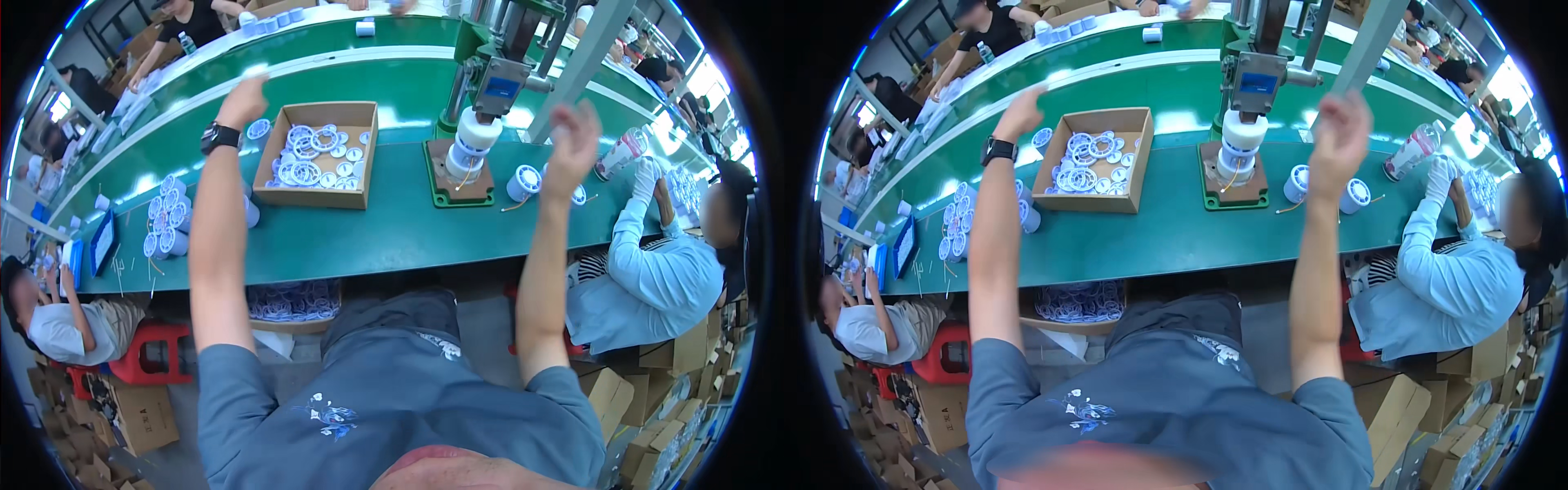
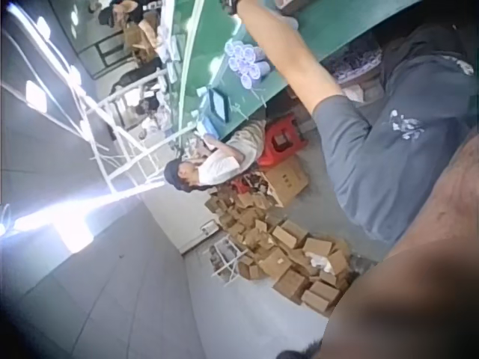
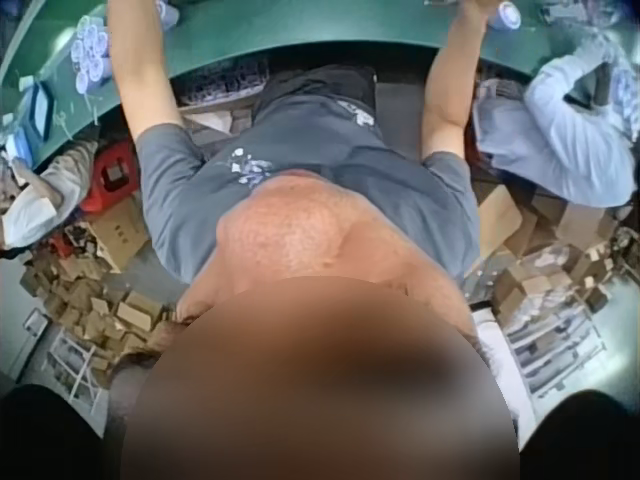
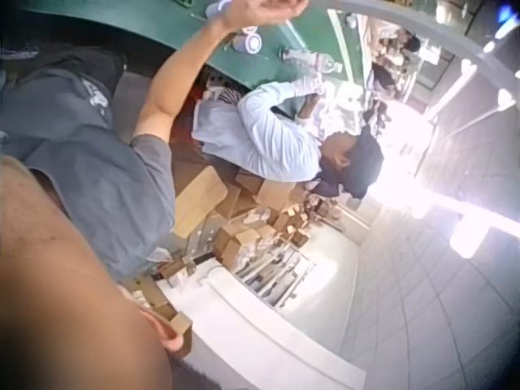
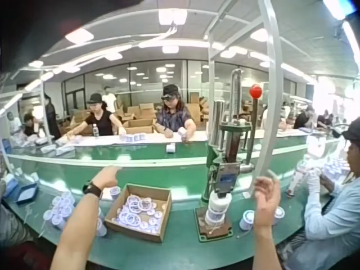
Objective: Manually assembling electronic components by placing parts onto bases and using a press machine.
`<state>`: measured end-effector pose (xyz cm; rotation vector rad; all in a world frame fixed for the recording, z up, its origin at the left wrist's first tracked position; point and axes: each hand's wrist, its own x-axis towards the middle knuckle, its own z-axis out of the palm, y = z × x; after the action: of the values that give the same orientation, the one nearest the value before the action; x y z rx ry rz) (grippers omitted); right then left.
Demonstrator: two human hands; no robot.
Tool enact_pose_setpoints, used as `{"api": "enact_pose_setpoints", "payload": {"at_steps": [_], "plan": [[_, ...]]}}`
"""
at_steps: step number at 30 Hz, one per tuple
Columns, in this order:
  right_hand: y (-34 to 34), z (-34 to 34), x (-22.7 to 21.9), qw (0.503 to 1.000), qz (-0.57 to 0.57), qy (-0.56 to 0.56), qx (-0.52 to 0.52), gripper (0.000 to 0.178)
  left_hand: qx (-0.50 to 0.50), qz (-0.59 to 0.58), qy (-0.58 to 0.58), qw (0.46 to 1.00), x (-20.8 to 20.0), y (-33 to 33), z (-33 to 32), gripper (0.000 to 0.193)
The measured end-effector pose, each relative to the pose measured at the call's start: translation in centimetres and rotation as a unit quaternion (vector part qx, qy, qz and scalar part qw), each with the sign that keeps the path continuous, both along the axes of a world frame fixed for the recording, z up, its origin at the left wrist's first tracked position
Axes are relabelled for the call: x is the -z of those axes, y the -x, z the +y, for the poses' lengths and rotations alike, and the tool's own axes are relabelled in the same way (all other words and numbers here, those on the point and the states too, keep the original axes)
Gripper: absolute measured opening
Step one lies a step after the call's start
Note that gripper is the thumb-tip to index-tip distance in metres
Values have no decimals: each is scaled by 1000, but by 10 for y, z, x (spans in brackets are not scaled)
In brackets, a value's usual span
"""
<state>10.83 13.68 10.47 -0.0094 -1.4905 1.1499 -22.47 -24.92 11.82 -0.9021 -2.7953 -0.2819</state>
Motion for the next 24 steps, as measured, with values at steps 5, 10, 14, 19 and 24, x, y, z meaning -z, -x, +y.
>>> {"api": "enact_pose_setpoints", "payload": {"at_steps": [5, 10, 14, 19, 24], "plan": [[12, -44, 95, 977, -212, 12, -29, 77, 141, -159, -12, 977, 87, 51, -40, 61], [37, -57, 89, 983, -180, 0, -34, 82, -100, 48, -167, 980, 30, 8, -52, 56], [34, -48, 87, 980, -198, -13, 4, 85, 142, -38, -244, 958, -46, -173, 2, 51], [34, -52, 73, 985, -174, 6, -13, 84, 330, -133, -80, 931, 7, -292, 55, 55], [19, -49, 73, 978, -190, -60, 57, 81, 296, -133, -122, 938, 69, -285, 91, 59]]}}
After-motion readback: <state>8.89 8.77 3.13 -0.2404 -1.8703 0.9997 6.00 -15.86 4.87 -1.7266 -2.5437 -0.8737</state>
